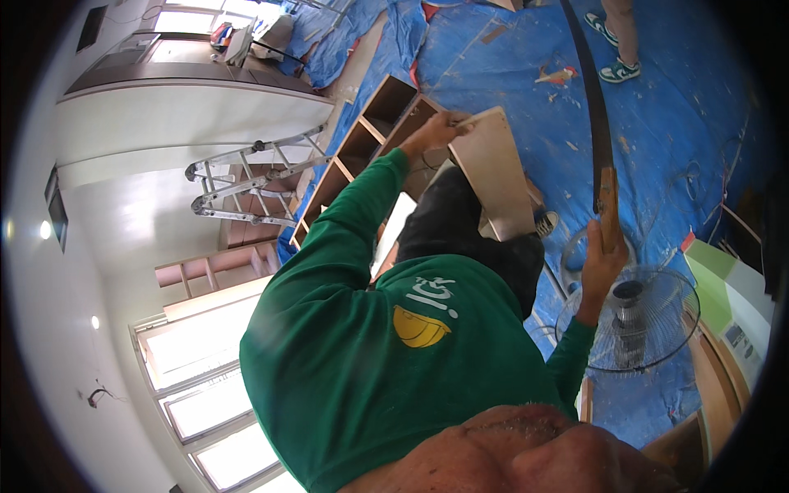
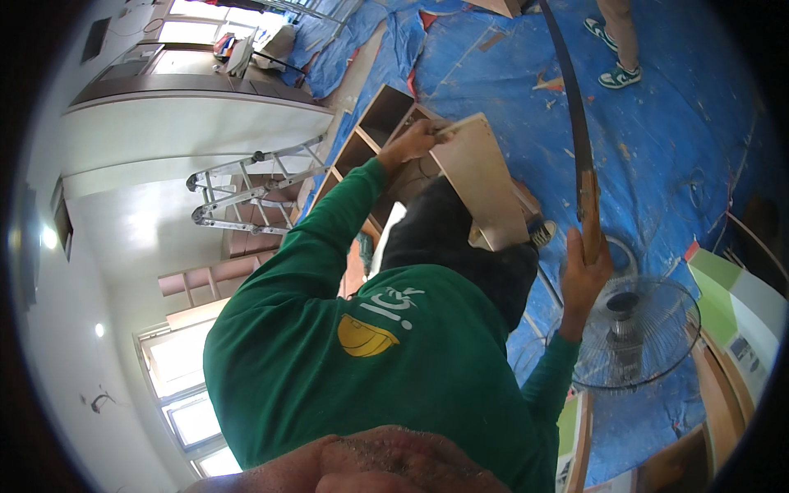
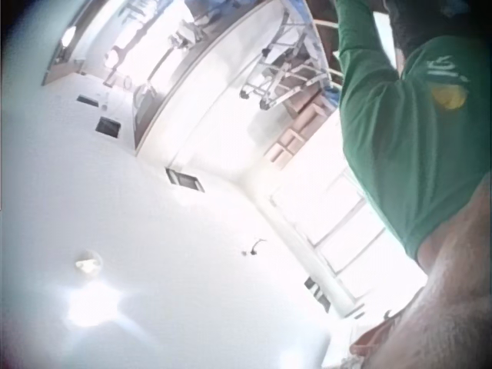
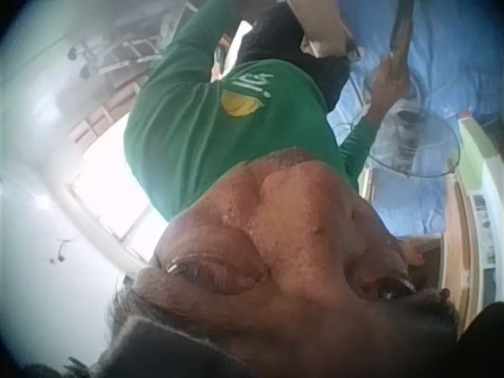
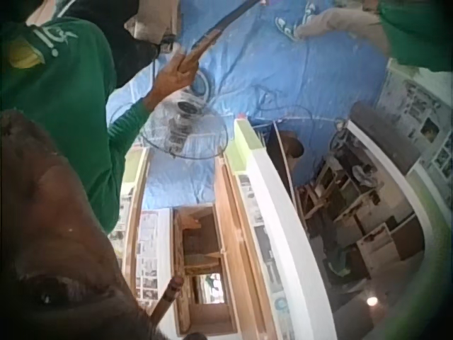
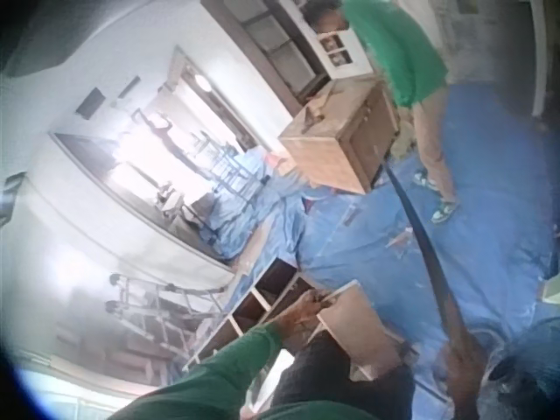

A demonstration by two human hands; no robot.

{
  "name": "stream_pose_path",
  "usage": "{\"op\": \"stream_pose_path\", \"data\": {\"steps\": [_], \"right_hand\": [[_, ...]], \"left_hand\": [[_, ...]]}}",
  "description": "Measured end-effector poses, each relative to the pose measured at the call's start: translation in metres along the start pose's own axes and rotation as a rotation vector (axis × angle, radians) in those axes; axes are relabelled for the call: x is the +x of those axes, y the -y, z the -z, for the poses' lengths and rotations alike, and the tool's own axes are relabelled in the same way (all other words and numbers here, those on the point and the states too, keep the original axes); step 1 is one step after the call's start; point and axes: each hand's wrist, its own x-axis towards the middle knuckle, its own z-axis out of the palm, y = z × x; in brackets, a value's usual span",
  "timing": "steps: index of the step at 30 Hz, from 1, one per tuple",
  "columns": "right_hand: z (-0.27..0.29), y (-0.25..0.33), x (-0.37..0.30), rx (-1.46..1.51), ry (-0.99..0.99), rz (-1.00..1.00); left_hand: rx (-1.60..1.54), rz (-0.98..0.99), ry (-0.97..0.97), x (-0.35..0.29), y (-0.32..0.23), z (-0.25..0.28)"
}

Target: The person assembles a wooden cabinet by fitting a long trim piece into a groove on a panel. They use a hammer to tap the trim into place and then use a pry bar to adjust the fit. The person works on the cabinet while it is lying on a blue protective sheet on the floor.

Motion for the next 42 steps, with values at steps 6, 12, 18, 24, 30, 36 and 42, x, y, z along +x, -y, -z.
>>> {"op": "stream_pose_path", "data": {"steps": [6,12,18,24,30,36,42], "right_hand": [[-0.017,-0.002,-0.025,-0.154,0.032,0.086],[-0.067,-0.006,-0.049,-0.2,-0.09,0.044],[-0.137,0.039,-0.039,-0.094,-0.181,-0.267],[-0.192,0.065,-0.031,-0.031,-0.029,-0.106],[-0.209,0.079,-0.042,0.028,0.081,-0.069],[-0.158,0.056,-0.053,-0.116,0.156,0.083],[-0.129,0.05,-0.068,-0.026,0.224,0.076]], "left_hand": [[0.077,0.145,0.018,0.066,0.049,-0.012],[0.116,0.2,0.083,0.1,0.099,-0.007],[0.064,0.269,0.132,0.093,0.113,0.004],[0.11,0.256,0.048,0.069,0.155,0.01],[0.176,0.229,-0.087,0.048,0.155,0.012],[0.197,0.314,-0.248,0.009,0.127,-0.015],[0.202,0.346,-0.325,-0.011,0.142,-0.048]]}}
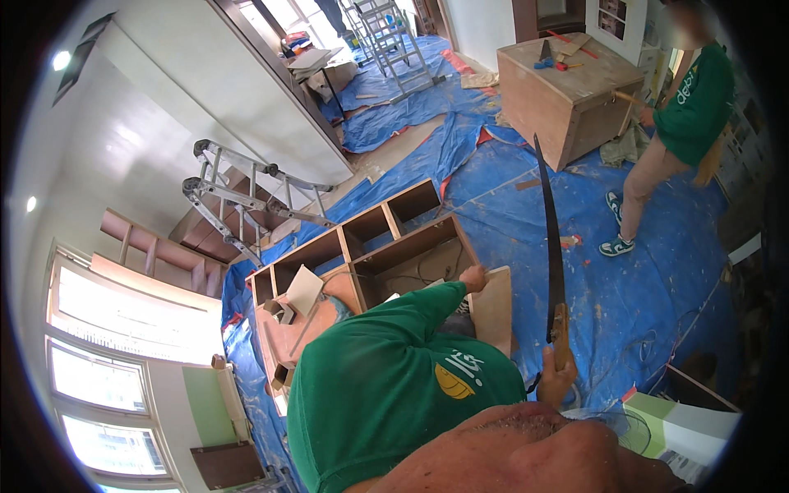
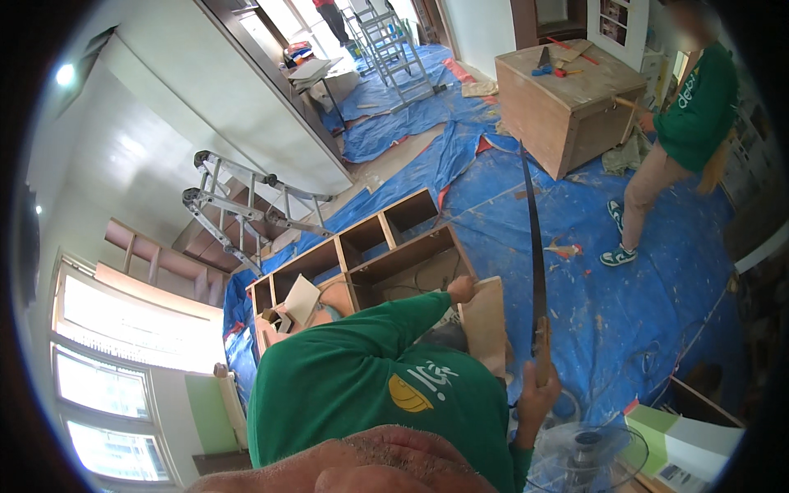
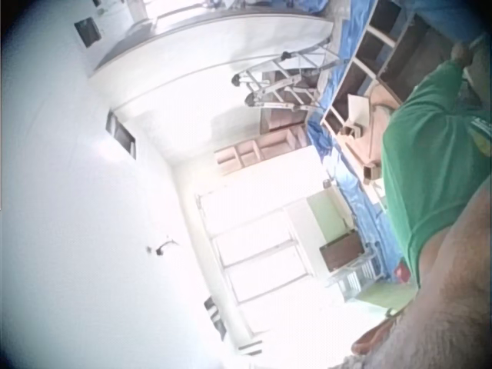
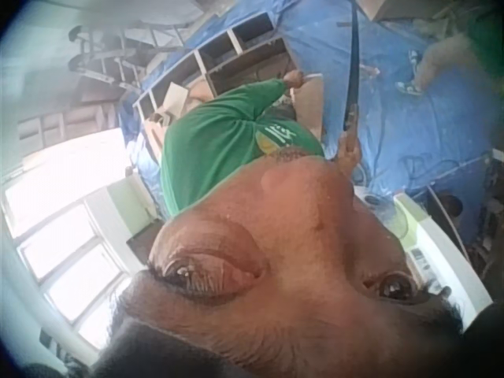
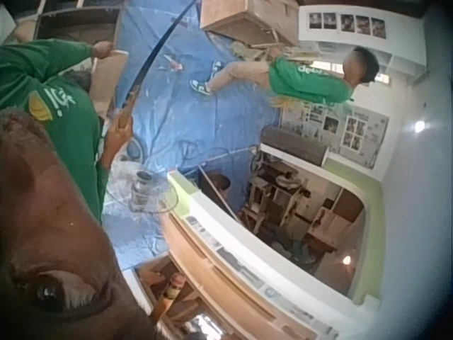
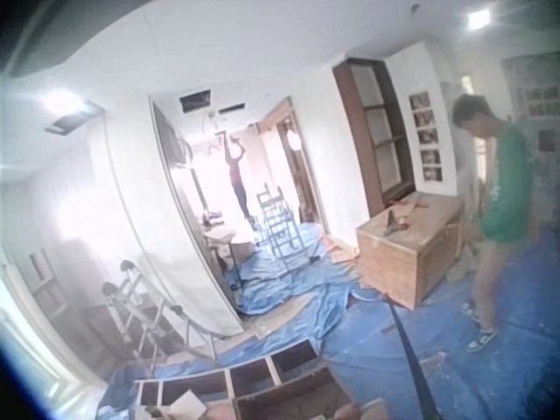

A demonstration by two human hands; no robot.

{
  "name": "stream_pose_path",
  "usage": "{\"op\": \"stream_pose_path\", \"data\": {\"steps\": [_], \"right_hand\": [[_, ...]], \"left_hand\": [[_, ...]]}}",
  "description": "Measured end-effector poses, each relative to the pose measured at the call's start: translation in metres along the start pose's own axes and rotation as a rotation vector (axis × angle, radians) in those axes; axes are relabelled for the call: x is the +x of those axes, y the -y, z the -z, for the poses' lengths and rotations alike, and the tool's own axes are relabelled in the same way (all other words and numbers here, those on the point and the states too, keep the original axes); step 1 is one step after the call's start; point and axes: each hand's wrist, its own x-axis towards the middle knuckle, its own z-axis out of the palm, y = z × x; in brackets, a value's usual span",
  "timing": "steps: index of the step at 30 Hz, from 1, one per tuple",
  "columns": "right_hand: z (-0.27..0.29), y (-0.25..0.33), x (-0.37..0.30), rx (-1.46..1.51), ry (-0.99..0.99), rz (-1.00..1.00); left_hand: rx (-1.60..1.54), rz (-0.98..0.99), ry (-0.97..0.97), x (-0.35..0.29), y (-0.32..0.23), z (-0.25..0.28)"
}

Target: The person assembles a wooden cabinet by fitting a long trim piece into a groove on a panel. They use a hammer to tap the trim into place and then use a pry bar to adjust the fit. The person works on the cabinet while it is lying on a blue protective sheet on the floor.

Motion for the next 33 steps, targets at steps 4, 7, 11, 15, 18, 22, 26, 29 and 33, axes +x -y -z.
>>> {"op": "stream_pose_path", "data": {"steps": [4,7,11,15,18,22,26,29,33], "right_hand": [[0.021,-0.021,-0.002,-0.004,-0.007,0.003],[0.027,-0.026,0.001,0.014,-0.035,0.037],[0.025,-0.036,0.009,-0.09,-0.026,-0.033],[0.023,-0.063,0.012,-0.169,-0.013,-0.106],[-0.004,-0.048,0.023,-0.065,0.011,-0.194],[-0.028,-0.026,0.045,-0.17,-0.003,-0.335],[-0.036,-0.033,0.06,-0.259,0.069,-0.467],[-0.051,-0.052,0.07,-0.425,0.042,-0.595],[-0.072,-0.1,0.078,-0.42,0.012,-0.617]], "left_hand": [[-0.027,0.084,0.003,-0.006,-0.021,-0.025],[-0.044,0.002,-0.003,-0.005,-0.024,-0.033],[0.042,-0.073,-0.076,0.027,0.014,-0.034],[-0.027,-0.061,-0.019,0.074,0.022,-0.059],[0.081,-0.05,0.017,0.117,0.052,-0.093],[0.401,-0.303,0.139,0.201,0.088,-0.122],[0.433,-0.358,0.044,0.26,0.149,-0.151],[0.073,-0.162,0.139,0.263,0.116,-0.205],[0.297,-0.248,0.263,0.271,0.094,-0.22]]}}
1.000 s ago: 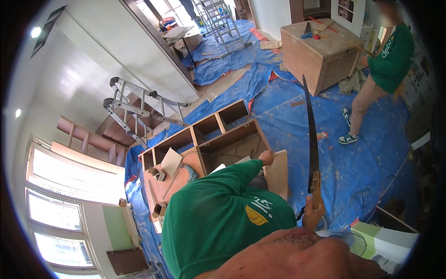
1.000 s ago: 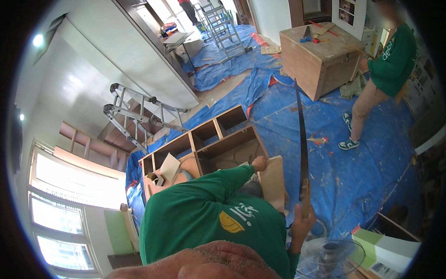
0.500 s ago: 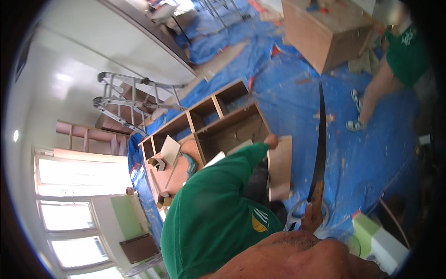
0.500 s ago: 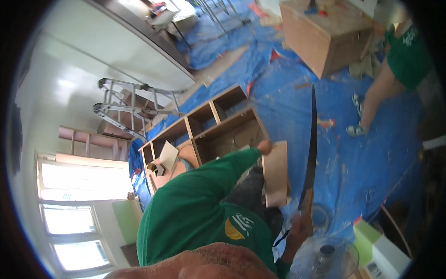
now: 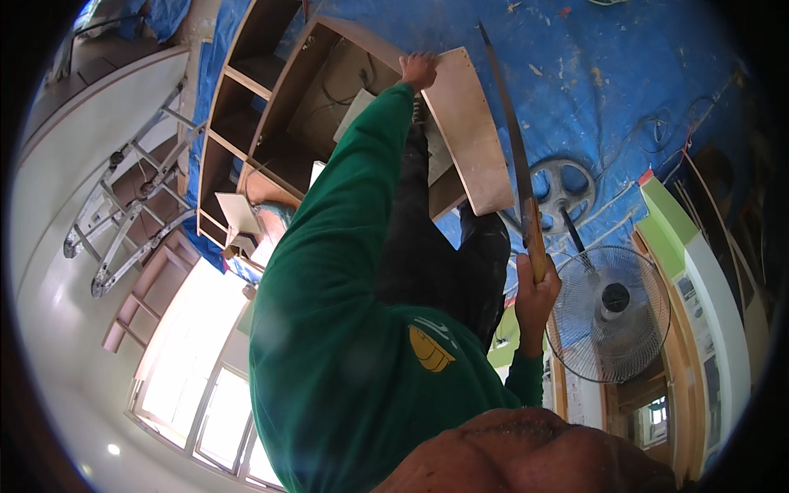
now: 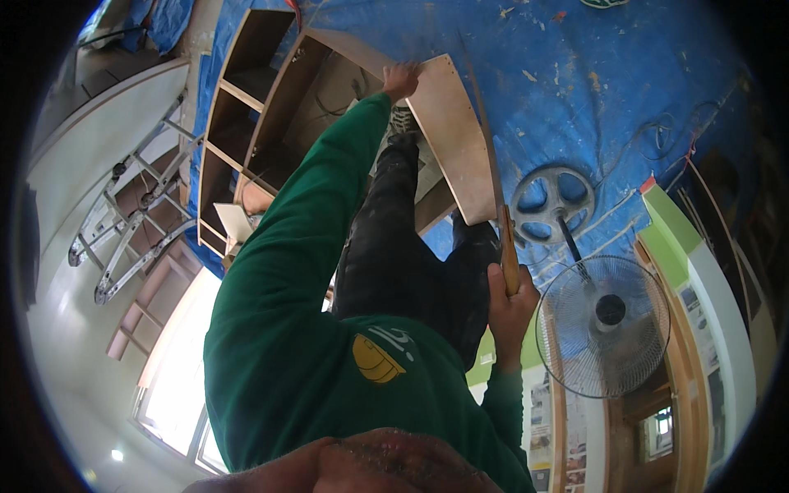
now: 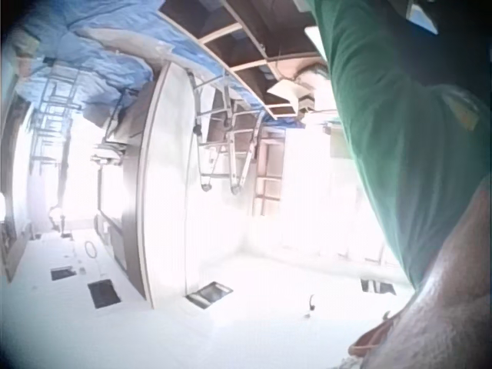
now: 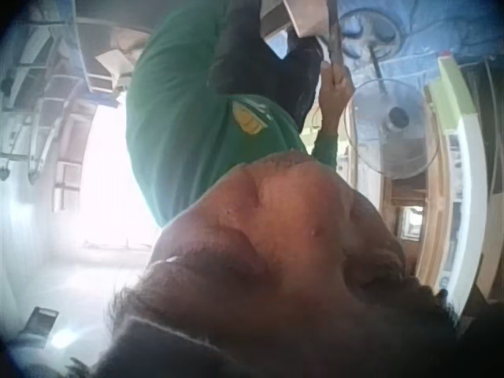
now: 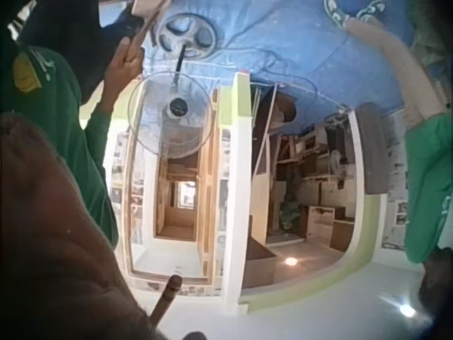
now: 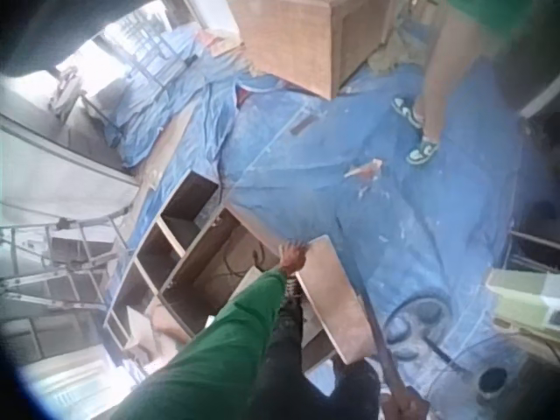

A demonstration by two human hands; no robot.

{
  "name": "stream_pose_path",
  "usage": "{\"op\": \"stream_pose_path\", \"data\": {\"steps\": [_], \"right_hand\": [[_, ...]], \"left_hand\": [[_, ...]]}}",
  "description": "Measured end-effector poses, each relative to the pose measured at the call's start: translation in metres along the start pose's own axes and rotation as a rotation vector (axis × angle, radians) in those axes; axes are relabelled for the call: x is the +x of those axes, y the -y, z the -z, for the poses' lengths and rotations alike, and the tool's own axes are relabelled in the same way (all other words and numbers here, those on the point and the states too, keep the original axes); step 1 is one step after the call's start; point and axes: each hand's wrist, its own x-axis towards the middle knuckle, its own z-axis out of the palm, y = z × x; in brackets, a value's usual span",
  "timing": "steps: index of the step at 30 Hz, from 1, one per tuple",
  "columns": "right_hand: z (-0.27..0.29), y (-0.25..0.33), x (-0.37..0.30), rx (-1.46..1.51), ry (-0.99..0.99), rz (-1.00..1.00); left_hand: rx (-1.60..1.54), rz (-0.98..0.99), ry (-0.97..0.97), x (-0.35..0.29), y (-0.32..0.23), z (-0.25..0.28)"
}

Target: The person assembles a wooden cabinet by fitting a long trim piece into a groove on a panel. They use a hammer to tap the trim into place and then use a pry bar to adjust the fit. The person works on the cabinet while it is lying on a blue protective sheet on the floor.

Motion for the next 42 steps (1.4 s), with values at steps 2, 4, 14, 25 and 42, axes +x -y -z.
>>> {"op": "stream_pose_path", "data": {"steps": [2,4,14,25,42], "right_hand": [[-0.011,-0.012,0.019,-0.045,-0.022,0.045],[-0.029,-0.01,0.045,-0.038,0.0,0.133],[-0.082,-0.028,0.13,-0.012,0.185,-0.008],[-0.103,-0.017,0.148,-0.14,0.178,0.053],[-0.052,0.005,0.061,-0.356,0.193,-0.043]], "left_hand": [[0.106,-0.054,0.051,0.015,-0.013,0.003],[0.171,-0.042,0.041,0.023,0.008,-0.001],[-0.209,-0.004,0.024,0.019,-0.013,-0.044],[-0.423,0.179,0.081,0.035,-0.018,-0.047],[-0.249,-0.048,0.026,0.066,0.02,-0.116]]}}
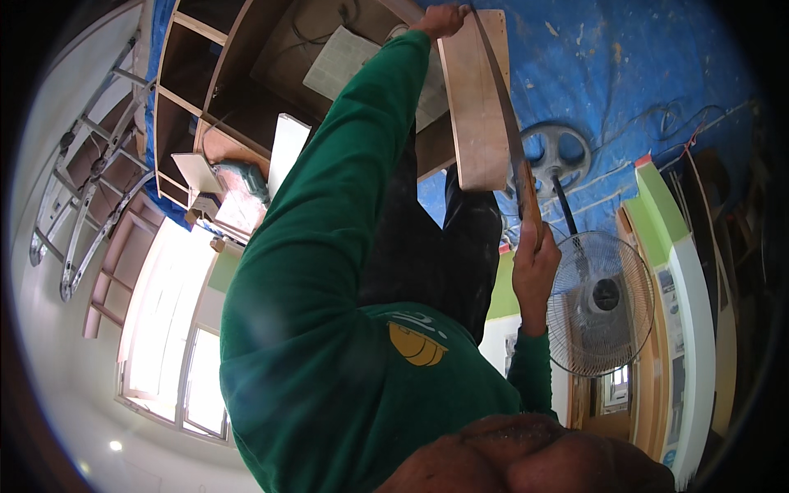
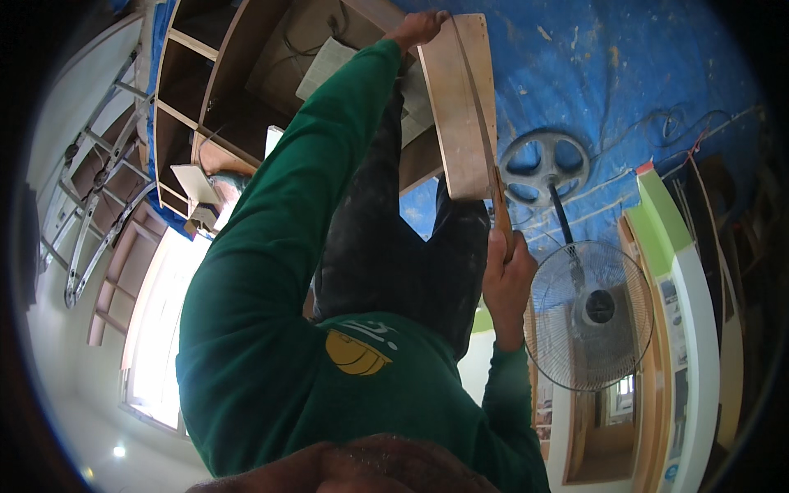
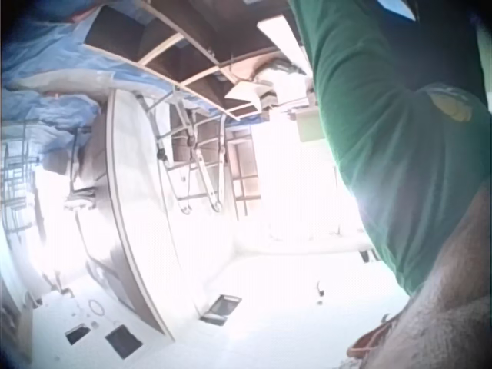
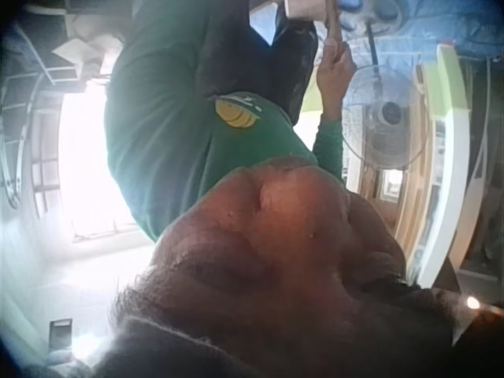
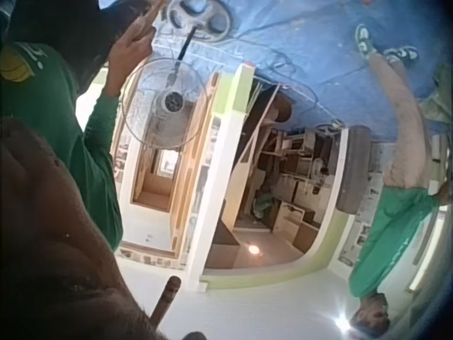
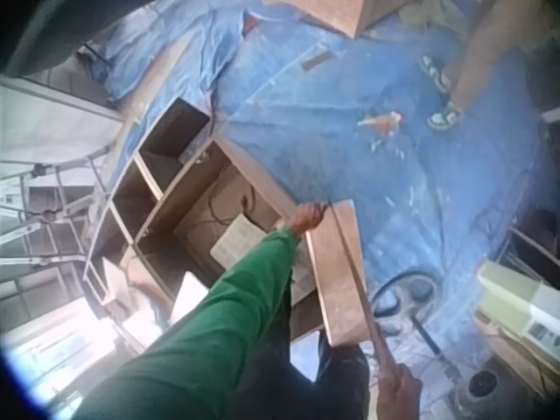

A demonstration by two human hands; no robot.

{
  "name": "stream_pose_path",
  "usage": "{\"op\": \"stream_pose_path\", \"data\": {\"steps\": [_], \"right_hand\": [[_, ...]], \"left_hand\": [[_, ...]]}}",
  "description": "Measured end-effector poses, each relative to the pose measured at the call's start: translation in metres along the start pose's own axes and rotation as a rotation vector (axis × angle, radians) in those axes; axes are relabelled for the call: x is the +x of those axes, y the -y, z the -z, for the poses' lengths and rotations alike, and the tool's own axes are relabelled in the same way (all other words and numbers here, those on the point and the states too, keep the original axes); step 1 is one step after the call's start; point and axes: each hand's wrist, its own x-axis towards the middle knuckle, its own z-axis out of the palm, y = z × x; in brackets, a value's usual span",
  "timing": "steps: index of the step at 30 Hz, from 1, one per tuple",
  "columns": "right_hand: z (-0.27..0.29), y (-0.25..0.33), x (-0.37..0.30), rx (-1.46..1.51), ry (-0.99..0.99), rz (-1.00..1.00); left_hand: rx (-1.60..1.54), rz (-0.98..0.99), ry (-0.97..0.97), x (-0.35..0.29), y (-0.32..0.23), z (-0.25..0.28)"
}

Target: The person assembles a wooden cabinet by fitting a long trim piece into a groove on a panel. They use a hammer to tap the trim into place and then use a pry bar to adjust the fit. The person works on the cabinet while it is lying on a blue protective sheet on the floor.

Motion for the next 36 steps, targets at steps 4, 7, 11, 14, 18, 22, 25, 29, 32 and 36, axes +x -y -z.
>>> {"op": "stream_pose_path", "data": {"steps": [4,7,11,14,18,22,25,29,32,36], "right_hand": [[-0.027,-0.004,0.055,0.071,-0.017,0.161],[-0.046,-0.014,0.094,0.014,-0.059,0.142],[-0.033,0.008,0.068,0.086,-0.018,0.087],[-0.014,0.016,0.035,0.049,0.002,0.022],[-0.035,0.001,0.071,0.012,-0.078,0.092],[-0.078,0.012,0.18,-0.041,-0.054,0.181],[-0.105,0.063,0.194,0.015,0.089,0.335],[-0.081,0.037,0.187,-0.087,-0.071,0.146],[-0.076,0.047,0.194,-0.004,-0.061,0.271],[-0.069,0.077,0.201,-0.038,-0.047,0.335]], "left_hand": [[0.089,-0.12,-0.232,0.008,0.062,-0.027],[-0.008,-0.266,-0.513,0.015,0.016,-0.055],[0.099,-0.384,-0.594,0.018,0.046,-0.051],[0.093,-0.291,-0.53,0.016,0.059,-0.045],[-0.027,-0.306,-0.44,0.012,0.009,-0.05],[0.025,-0.416,-0.418,0.017,0.001,-0.054],[0.127,-0.221,-0.424,0.003,0.115,-0.007],[0.1,-0.407,-0.725,-0.039,-0.014,-0.037],[-0.089,-0.33,-0.51,-0.082,-0.013,0.021],[0.012,-0.101,-0.382,-0.066,0.011,0.04]]}}
